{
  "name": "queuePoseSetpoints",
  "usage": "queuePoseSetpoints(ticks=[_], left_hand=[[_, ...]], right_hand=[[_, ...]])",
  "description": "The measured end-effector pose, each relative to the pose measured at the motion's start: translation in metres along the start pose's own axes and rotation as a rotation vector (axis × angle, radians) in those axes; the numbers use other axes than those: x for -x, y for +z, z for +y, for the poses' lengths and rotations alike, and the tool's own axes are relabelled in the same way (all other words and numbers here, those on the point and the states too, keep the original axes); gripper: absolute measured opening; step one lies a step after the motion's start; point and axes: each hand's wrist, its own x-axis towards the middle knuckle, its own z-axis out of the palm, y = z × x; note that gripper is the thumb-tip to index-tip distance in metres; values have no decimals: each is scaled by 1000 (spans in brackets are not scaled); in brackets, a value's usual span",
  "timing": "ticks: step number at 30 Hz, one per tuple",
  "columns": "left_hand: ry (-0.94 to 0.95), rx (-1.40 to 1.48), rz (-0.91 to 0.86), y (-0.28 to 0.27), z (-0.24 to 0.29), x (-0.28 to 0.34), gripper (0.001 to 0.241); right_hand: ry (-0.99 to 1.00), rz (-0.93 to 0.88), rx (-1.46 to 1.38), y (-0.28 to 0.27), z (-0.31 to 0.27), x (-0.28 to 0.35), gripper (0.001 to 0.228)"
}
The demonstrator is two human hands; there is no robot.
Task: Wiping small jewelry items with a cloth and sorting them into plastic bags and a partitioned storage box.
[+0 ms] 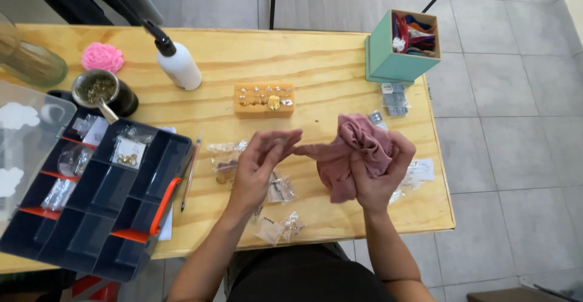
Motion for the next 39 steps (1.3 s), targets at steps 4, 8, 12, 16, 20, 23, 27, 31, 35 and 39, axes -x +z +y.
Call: queuePoseSetpoints(ticks=[4,8,12,16,20,23,27,31,35,39], left_hand=[[105,386,23,26,-11,-12,36],[207,583,-14,35,-12,-9,45],[184,503,19,43,-7,-6,54],[118,617,-58,34,-10,-14,71],[120,441,-113,39,-24,-7,79],[128,358,-160,38,-17,-8,79],[116,502,-237,30,-8,5,93],[157,457,-287,41,-6,1,95],[-236,1085,-360,28,8,5,105],[-12,524,-312,26,15,11,89]], right_hand=[[-568,-84,17,58,-19,18,25],[-646,-53,120,90,-32,12,21],[-557,13,184,85,-25,-11,24],[-578,-36,69,98,-59,13,18],[-599,-23,152,78,-24,-7,16],[-568,-26,123,76,-32,-8,18],[-658,-129,153,57,-27,2,13],[-747,-95,219,51,-34,-23,11],[-733,-320,213,56,-59,-3,19],[-667,-243,306,53,-60,-11,12]])
